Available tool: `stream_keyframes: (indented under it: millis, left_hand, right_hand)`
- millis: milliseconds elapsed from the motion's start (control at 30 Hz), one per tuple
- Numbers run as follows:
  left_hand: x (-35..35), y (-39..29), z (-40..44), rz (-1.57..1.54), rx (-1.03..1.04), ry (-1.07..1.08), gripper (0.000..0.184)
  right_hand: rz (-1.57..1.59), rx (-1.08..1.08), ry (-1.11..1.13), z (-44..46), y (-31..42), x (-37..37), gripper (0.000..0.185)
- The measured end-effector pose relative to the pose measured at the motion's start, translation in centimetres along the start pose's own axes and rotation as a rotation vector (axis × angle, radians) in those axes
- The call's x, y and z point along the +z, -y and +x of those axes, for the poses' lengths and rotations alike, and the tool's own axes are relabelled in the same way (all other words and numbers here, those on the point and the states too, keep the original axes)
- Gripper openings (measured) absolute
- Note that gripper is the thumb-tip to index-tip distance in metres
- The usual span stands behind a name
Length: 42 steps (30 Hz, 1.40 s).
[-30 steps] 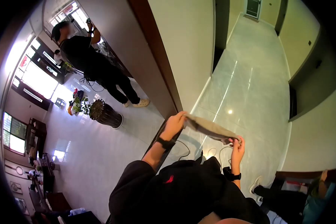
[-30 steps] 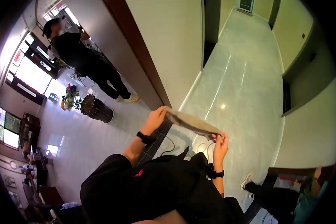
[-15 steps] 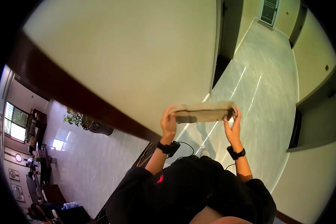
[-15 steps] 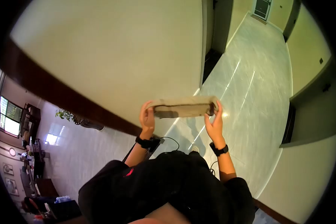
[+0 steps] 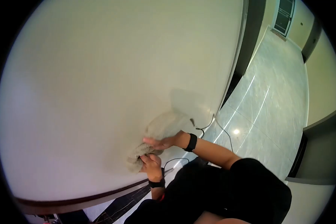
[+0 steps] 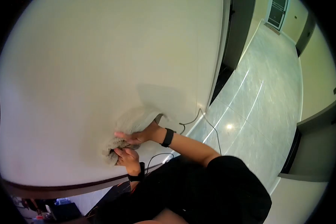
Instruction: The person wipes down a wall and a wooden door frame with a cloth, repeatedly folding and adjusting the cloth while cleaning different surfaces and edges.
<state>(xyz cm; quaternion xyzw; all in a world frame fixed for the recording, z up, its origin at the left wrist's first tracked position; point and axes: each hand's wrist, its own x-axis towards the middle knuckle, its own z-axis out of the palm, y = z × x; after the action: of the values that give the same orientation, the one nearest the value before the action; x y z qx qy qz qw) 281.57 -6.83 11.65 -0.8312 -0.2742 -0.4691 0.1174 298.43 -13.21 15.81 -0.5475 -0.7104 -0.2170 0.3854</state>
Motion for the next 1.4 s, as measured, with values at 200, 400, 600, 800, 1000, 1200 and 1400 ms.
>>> stream_keyframes:
  millis: [200,400,600,800,1000,1200,1400]
  left_hand:
    - [4.1,-8.1,1.4,0.184,0.118,-0.025,0.056]
    - [9.9,-18.8,5.8,-0.04,0.246,0.014,0.042]
    - [17.5,-29.2,8.5,-0.231,0.387,0.243,0.04]
    - [21.0,-36.4,9.7,-0.366,0.259,0.43,0.058]
    - [18.6,-41.1,16.2,-0.615,0.033,0.068,0.058]
    - [15.0,-43.4,21.0,-0.208,-0.166,0.857,0.045]
    - [23.3,-41.3,12.2,-0.341,0.245,0.207,0.036]
  right_hand:
    - [0.12,-0.096,0.354,-4.1,-7.1,-3.1,0.047]
    - [-0.08,0.013,-0.084,-9.5,-19.1,-12.4,0.054]
    - [-0.601,0.396,-0.447,-16.6,-29.4,-17.8,0.057]
    - [-0.737,0.184,-0.054,-19.4,-30.1,-25.2,0.057]
    - [-0.206,0.537,-0.584,-6.3,-30.0,-32.8,0.089]
    - [-0.358,0.343,-0.551,-6.1,-29.1,-32.1,0.08]
    - [0.166,0.61,-0.311,-17.3,-34.7,-27.8,0.067]
